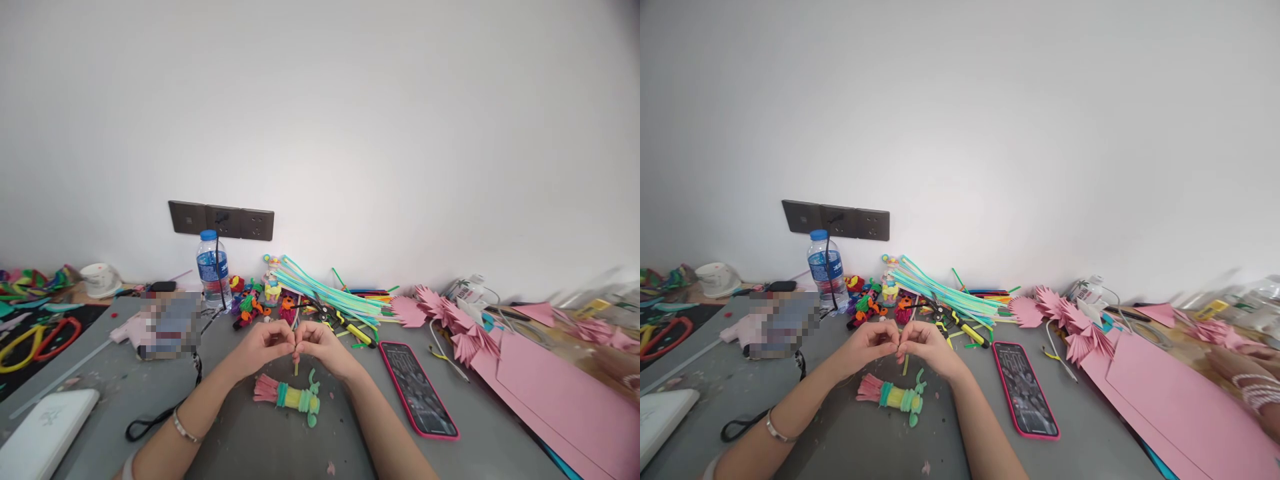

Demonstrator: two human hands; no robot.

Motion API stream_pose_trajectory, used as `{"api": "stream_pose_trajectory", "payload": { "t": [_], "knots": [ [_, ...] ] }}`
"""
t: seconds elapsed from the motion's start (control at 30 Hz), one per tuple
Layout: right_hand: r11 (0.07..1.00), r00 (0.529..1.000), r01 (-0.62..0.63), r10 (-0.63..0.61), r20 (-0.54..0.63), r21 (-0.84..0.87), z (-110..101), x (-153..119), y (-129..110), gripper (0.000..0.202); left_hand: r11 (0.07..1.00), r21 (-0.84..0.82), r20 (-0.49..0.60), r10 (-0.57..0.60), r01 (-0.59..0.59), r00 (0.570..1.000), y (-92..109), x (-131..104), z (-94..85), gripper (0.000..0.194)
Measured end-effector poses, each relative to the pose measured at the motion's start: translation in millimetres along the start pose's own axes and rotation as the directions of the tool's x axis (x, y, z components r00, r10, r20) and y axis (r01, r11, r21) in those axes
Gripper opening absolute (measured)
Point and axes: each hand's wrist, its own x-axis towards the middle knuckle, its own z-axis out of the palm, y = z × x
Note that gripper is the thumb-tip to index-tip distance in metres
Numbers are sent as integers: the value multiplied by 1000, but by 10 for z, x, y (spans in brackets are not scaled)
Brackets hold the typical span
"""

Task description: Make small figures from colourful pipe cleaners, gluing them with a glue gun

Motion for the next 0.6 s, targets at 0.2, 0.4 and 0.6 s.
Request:
{"api": "stream_pose_trajectory", "payload": {
  "t": [0.2, 0.4, 0.6],
  "knots": [
    [999, 999, -38, 38, 33, 17, -32, -1, 24, 29, 997, 65, 14, -46, 45, 999, -2, 4, 1, 27],
    [998, 998, 23, -27, -63, -60, -25, 21, -3, 23, 991, 128, -122, -35, 50, 992, -56, 40, 1, 24],
    [998, 999, 19, -21, -40, -53, -19, 16, 8, 26, 992, 115, -81, -44, 53, 996, -49, 21, -20, 24]
  ]
}}
